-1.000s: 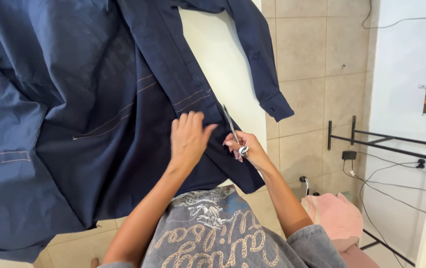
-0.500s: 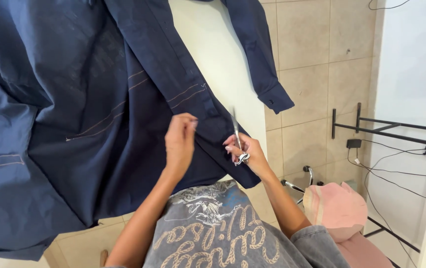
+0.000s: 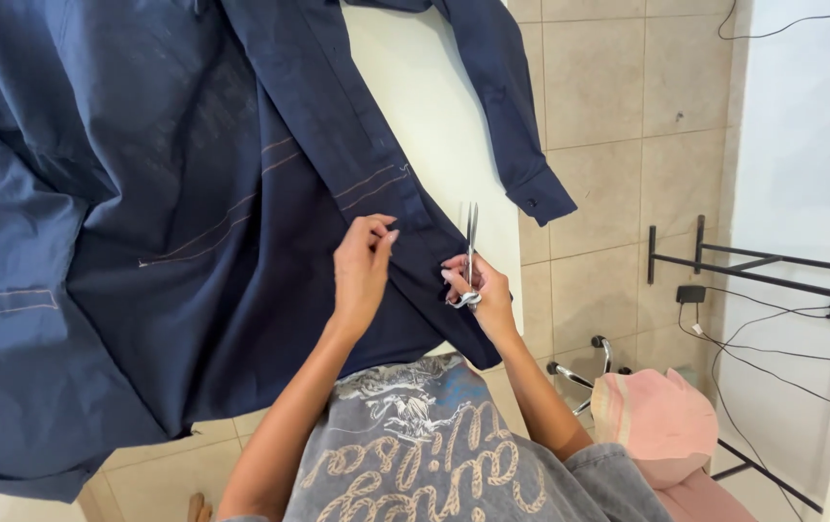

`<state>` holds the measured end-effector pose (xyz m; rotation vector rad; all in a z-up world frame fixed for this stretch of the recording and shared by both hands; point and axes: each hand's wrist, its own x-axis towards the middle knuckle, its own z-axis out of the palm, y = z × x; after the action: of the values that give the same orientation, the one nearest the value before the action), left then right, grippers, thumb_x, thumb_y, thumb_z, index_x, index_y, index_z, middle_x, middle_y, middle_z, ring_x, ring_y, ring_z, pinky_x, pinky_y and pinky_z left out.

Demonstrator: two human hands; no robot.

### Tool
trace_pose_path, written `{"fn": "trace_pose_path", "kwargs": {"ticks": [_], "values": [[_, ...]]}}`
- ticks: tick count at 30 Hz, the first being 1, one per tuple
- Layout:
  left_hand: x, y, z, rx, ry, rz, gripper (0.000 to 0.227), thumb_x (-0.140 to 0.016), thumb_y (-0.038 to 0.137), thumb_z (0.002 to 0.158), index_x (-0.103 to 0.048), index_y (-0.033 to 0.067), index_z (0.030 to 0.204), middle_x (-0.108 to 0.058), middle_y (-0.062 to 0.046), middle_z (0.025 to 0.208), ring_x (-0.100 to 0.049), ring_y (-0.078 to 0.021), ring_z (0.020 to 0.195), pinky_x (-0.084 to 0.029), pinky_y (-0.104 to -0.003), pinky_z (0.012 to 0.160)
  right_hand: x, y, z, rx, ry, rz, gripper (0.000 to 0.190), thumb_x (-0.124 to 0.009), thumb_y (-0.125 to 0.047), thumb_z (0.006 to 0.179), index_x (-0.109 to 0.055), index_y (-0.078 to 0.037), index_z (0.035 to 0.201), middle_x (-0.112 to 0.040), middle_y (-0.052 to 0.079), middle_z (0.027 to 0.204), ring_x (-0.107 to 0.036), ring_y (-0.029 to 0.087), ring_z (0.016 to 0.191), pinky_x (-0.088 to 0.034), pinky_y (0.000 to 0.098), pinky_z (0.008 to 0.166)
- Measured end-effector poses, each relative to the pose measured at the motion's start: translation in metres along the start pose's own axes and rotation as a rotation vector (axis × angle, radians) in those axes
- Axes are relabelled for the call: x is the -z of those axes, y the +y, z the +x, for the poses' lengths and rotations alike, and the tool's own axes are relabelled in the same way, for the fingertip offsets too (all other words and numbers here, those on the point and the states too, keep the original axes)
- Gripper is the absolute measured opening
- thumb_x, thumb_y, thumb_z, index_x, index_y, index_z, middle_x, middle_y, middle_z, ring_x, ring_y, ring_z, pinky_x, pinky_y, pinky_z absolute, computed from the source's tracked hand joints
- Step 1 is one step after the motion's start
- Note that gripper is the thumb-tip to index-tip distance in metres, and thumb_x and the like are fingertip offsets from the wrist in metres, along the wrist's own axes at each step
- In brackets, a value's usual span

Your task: The person uses scissors to cut loose threads from a dark blue jacket laid on a white table. They trim threads along the seams, pockets, and collar, then fold the jacket and continue cutting threads on the sleeve.

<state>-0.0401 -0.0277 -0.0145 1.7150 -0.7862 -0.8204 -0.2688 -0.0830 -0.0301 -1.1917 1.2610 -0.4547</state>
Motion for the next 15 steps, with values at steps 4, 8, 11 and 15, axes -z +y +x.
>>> {"fn": "trace_pose_path", "kwargs": {"ticks": [4, 8, 11, 15], "values": [[0.006, 0.011, -0.023, 0.102, -0.097, -0.057, 0.017, -0.064, 0.009, 0.111, -0.051, 0.014, 0.102, -0.081, -0.003, 0.089, -0.068, -0.019, 0.062, -0.054, -0.031, 0.063, 0.005, 0.014, -0.004, 0.005, -0.002, 0.021, 0.025, -0.085, -0.01, 0.097, -0.075, 0.004, 0.115, -0.077, 0.014, 0.085, -0.075, 0.017, 0.061, -0.065, 0.0279, 0.059], [0.091, 0.035, -0.074, 0.241, -0.181, -0.002, 0.015, -0.08, 0.02, 0.098, -0.07, 0.0127, 0.089, -0.081, -0.011, 0.072, -0.075, -0.0301, 0.062, -0.058, -0.04, 0.062, 0.01, 0.004, -0.005, 0.062, 0.093, 0.016, 0.025, -0.081, -0.011, 0.099, -0.074, -0.001, 0.121, -0.075, 0.01, 0.087, -0.077, 0.018, 0.069, -0.065, 0.0301, 0.066], [0.178, 0.003, -0.17, 0.457, -0.061, 0.004, 0.023, -0.088, 0.023, 0.09, -0.068, 0.0145, 0.084, -0.069, -0.003, 0.071, -0.068, -0.0168, 0.06, -0.055, -0.032, 0.064, 0.014, -0.024, -0.005, 0.156, 0.199, -0.065, 0.031, -0.079, -0.011, 0.1, -0.068, -0.004, 0.129, -0.074, 0.007, 0.101, -0.077, 0.018, 0.085, -0.065, 0.0301, 0.083], [0.291, -0.149, -0.348, 0.986, 0.206, 0.179, 0.045, -0.098, 0.014, 0.082, -0.057, 0.001, 0.094, -0.052, -0.01, 0.073, -0.055, -0.0228, 0.063, -0.052, -0.037, 0.062, 0.001, -0.07, 0.048, 0.36, 0.25, -0.19, 0.029, -0.074, -0.013, 0.103, -0.056, -0.007, 0.123, -0.075, 0.014, 0.123, -0.079, 0.024, 0.113, -0.062, 0.0337, 0.102]]}}
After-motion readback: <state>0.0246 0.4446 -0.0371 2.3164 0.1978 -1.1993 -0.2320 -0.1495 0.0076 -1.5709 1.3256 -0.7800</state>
